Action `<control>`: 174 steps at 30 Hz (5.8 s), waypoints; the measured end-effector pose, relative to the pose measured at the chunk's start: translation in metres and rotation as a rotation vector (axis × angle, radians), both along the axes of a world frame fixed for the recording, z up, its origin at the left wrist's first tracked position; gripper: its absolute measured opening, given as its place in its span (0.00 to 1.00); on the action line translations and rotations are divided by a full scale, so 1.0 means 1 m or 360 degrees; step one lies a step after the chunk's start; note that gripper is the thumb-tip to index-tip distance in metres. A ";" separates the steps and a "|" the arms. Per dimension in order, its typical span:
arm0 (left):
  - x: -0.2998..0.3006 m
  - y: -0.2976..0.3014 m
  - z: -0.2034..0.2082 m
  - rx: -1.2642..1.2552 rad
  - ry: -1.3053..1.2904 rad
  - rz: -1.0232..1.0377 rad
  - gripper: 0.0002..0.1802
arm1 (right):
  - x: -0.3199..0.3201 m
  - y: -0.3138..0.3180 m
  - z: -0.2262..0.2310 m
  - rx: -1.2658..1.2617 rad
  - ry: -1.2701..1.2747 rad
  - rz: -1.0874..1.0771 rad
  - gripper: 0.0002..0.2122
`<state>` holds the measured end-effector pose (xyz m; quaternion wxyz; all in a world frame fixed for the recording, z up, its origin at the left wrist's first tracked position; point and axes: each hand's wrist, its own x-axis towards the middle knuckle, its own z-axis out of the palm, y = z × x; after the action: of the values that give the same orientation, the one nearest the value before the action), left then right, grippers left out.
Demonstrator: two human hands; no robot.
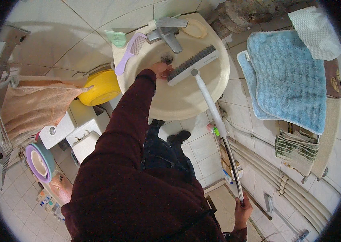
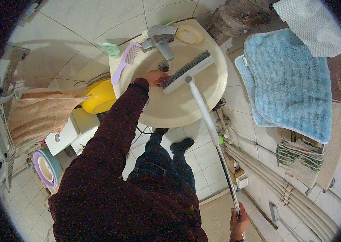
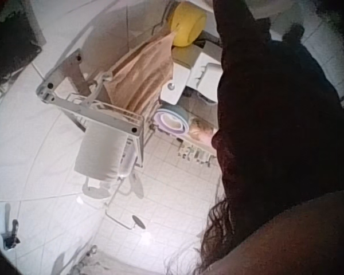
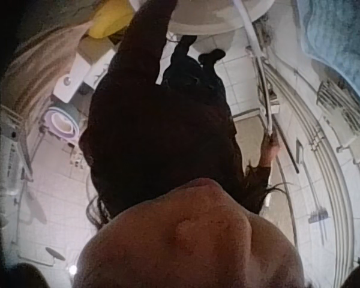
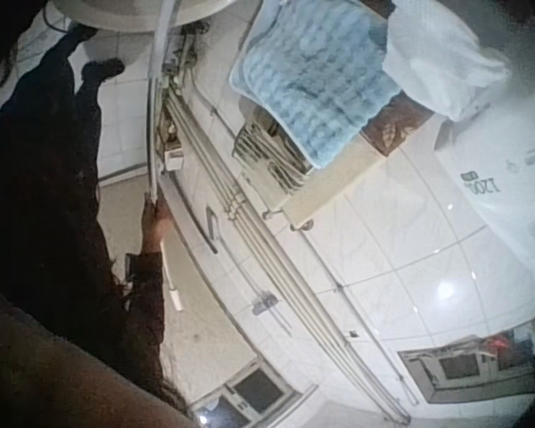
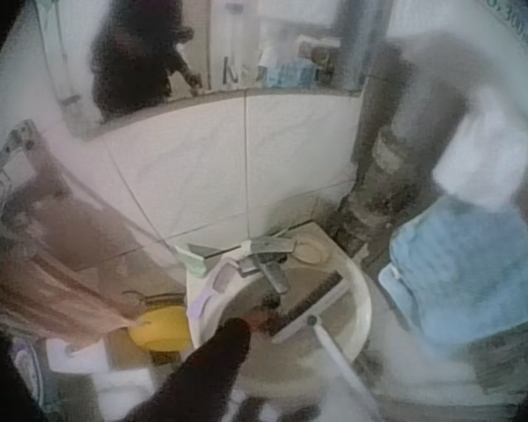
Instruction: The person cleans the bathroom using a long-handled brush and a cloth. They scrub the bathtub and sink, wipe the tiles and grout around the tub, rinse the brush in the sink, and hang it on a wall rack. They also pick up a pink basin containing bath items.
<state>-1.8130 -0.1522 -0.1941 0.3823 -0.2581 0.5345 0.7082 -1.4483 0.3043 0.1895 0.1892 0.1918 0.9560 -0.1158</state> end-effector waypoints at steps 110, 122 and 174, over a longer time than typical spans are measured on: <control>0.037 0.033 0.061 0.0011 0.0245 0.1936 0.13 | -0.007 -0.083 -0.020 -0.0502 -0.0217 -0.0201 0.16; -0.001 0.027 0.042 0.0256 0.0216 0.1706 0.17 | 0.018 -0.084 -0.012 -0.0311 -0.0106 -0.0081 0.16; 0.010 0.027 0.037 0.0303 0.0363 0.1391 0.11 | -0.061 -0.054 0.021 0.0691 0.0583 0.0654 0.22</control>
<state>-1.8025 -0.1247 -0.1574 0.0086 -0.3432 0.3468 0.8728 -1.5093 0.2499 0.2103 -0.0113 0.0071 0.9951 0.0982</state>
